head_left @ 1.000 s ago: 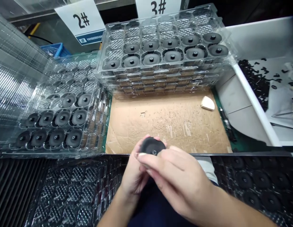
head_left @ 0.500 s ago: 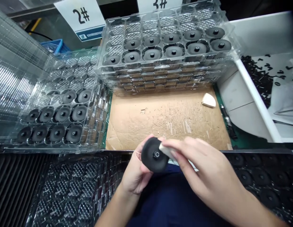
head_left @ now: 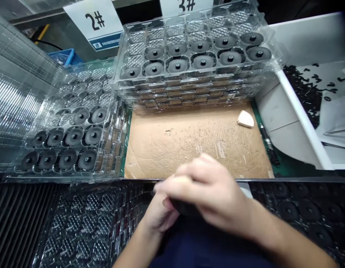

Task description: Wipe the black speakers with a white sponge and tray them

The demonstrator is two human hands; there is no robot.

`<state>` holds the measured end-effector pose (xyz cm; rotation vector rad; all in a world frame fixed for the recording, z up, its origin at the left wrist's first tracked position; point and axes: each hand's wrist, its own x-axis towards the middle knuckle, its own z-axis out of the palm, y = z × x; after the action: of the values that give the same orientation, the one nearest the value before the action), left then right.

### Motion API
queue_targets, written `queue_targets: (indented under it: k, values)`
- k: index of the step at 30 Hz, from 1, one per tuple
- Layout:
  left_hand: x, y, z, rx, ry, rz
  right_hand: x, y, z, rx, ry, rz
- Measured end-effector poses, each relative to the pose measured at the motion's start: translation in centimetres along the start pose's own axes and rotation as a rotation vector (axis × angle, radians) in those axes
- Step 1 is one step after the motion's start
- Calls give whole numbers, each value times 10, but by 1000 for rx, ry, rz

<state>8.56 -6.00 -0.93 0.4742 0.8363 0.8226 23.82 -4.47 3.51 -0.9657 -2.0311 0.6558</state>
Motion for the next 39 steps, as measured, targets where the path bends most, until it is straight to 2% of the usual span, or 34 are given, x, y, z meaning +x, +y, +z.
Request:
queue_targets:
  k: [3, 5, 8, 10, 13, 16, 19, 23, 25, 26, 30, 32, 35, 39]
  values:
    - [3, 1, -1, -193, -163, -51, -13, 34, -1, 68, 156, 291]
    - [4, 1, -4, -304, -243, -55, -29, 58, 5, 46, 175, 472]
    - [5, 0, -7, -355, -274, -47, -58, 86, 22, 11, 109, 584]
    - [6, 0, -7, -383, -279, -60, -72, 95, 34, 2, 125, 612]
    - [6, 3, -5, -412, -273, -100, -78, 93, 38, -42, 241, 659]
    - [6, 6, -4, -421, -264, -120, -70, 81, 28, -59, 331, 655]
    - [5, 5, -5, -427, -285, -116, -62, 66, 20, -16, 333, 600]
    - [3, -1, -6, -409, -334, -101, -65, 57, 24, 75, 277, 549]
    - [2, -5, -8, -301, -318, -29, -71, 57, 28, 101, 266, 558]
    - [2, -7, -9, -184, -295, 53, -74, 57, 29, 107, 264, 564]
    - [4, -13, -16, 607, -190, 552, -81, 55, 30, 105, 272, 573]
    - [6, -14, -18, 890, -190, 715, -82, 53, 29, 101, 278, 579]
    - [7, -13, -16, 1044, -190, 820, -83, 47, 27, 117, 296, 603]
    - [4, -10, -15, 1082, -174, 840, -85, 36, 20, 226, 334, 647]
